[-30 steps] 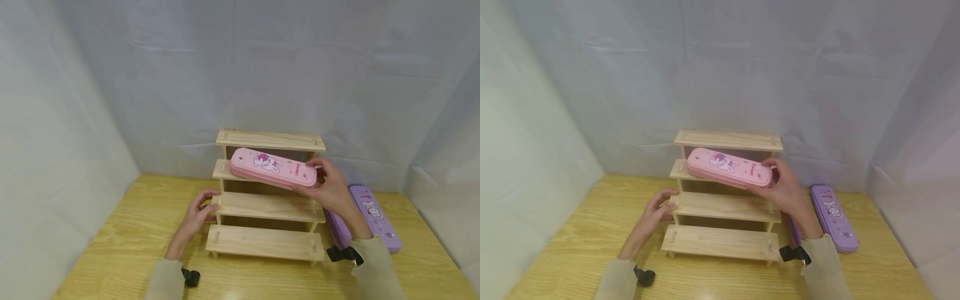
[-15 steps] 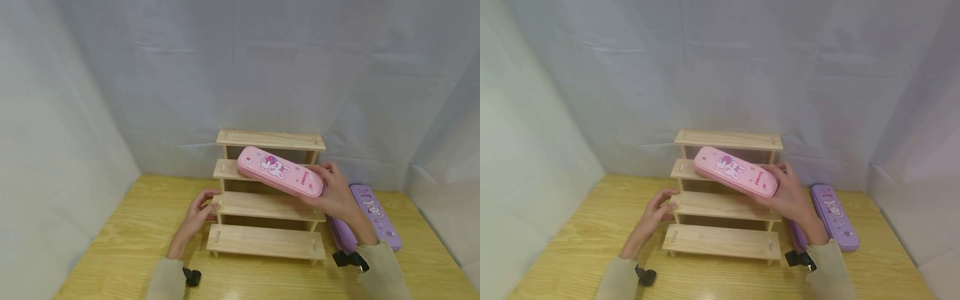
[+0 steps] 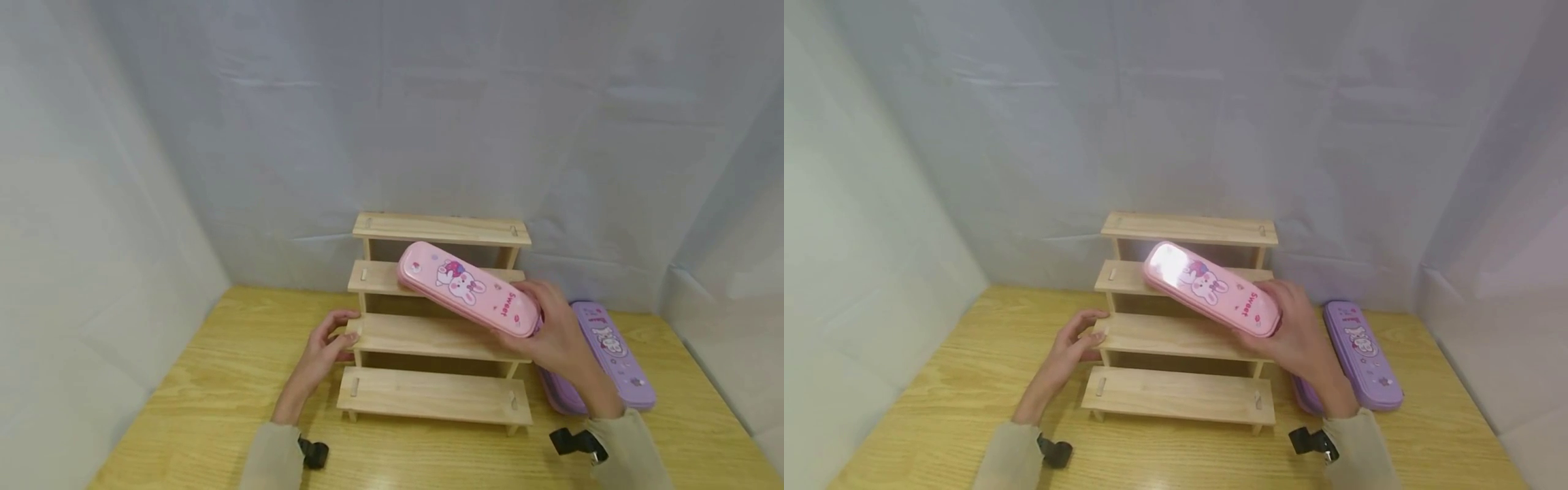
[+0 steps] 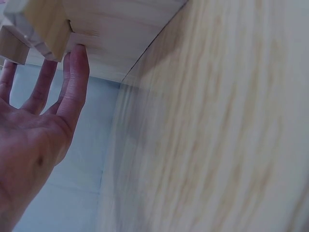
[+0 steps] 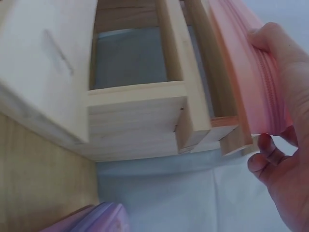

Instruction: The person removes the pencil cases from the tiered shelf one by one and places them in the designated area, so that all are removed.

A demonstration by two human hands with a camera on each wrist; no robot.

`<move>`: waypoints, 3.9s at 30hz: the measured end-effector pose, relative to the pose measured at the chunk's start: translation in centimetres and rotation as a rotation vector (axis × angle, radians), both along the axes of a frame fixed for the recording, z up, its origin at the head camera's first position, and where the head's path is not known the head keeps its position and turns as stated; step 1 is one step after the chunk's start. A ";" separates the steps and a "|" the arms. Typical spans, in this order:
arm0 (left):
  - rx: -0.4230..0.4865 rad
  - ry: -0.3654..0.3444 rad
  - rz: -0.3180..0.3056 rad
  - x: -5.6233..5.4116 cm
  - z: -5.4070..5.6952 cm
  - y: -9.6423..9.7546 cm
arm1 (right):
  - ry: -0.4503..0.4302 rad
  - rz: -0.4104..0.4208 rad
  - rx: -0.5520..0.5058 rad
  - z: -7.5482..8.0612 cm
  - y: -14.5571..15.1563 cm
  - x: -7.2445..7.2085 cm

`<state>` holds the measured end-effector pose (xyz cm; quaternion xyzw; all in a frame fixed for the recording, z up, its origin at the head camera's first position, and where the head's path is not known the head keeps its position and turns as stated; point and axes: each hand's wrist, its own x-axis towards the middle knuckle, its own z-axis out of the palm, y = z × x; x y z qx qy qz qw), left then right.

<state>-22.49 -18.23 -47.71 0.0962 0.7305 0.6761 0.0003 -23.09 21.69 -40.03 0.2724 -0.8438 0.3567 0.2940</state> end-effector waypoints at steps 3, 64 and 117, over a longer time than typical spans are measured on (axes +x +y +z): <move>-0.002 0.001 0.000 0.0 0.0 0.0 | 0.024 0.027 -0.026 -0.5 0.2 0.3; 0.015 0.019 -0.009 -0.2 -0.2 -0.4 | 0.173 -0.265 -0.247 -5.5 11.4 6.5; 0.012 0.034 0.013 -0.4 -0.2 -0.2 | -0.703 -0.935 -0.008 -6.7 19.1 8.5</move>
